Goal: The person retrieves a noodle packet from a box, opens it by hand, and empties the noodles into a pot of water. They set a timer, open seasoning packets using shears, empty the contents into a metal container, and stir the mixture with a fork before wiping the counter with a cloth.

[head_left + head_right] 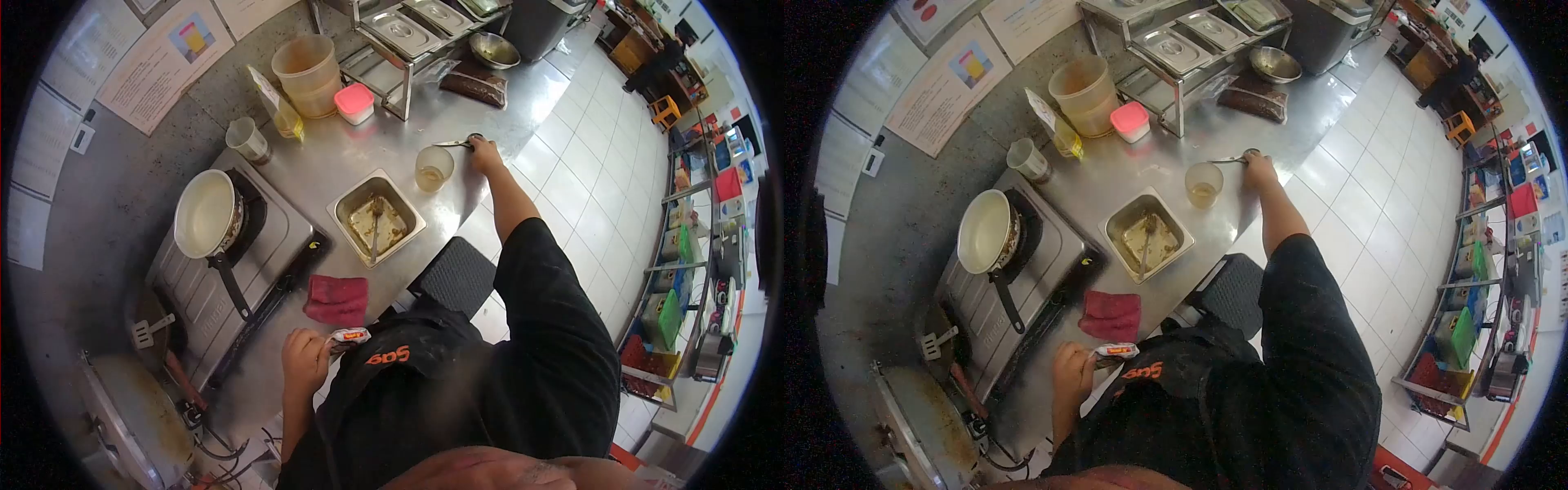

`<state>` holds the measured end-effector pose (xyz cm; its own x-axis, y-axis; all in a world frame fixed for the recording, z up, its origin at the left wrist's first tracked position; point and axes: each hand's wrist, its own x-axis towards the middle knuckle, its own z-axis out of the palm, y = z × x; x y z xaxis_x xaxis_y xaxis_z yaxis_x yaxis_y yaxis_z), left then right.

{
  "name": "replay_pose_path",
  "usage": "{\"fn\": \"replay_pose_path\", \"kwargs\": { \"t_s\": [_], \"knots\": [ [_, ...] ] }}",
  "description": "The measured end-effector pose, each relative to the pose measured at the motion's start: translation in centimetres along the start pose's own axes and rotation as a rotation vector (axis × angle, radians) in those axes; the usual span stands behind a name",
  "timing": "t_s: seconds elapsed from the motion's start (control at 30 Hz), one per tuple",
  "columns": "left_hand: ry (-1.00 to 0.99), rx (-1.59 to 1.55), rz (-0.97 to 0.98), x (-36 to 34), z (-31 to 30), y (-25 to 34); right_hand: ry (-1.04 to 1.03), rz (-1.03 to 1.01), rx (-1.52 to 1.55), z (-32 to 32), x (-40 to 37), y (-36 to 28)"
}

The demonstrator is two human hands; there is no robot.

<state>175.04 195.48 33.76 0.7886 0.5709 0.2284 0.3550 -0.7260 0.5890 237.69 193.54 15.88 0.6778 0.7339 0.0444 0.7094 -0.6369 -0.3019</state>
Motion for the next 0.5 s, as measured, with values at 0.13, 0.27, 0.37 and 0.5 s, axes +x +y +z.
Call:
{"fn": "replay_pose_path", "kwargs": {
  "t_s": [0.13, 0.27, 0.37, 0.5],
  "knots": [
    [0.051, 0.077, -0.068, -0.2, 0.1, 0.3, -0.098, -0.068, -0.052, -1.0, 0.3, 1.1],
    [0.207, 0.170, -0.141, 0.2, 0.9, 3.2, -0.107, -0.024, -0.054, -1.3, -0.3, 1.1],
    [0.323, 0.251, -0.153, 0.3, 1.8, 4.9, -0.120, -0.003, -0.080, -1.7, -0.2, 0.8],
    [0.432, 0.349, -0.159, 1.2, 2.3, 7.3, -0.212, -0.109, -0.108, -2.3, 1.1, 0.7]
  ]
}}
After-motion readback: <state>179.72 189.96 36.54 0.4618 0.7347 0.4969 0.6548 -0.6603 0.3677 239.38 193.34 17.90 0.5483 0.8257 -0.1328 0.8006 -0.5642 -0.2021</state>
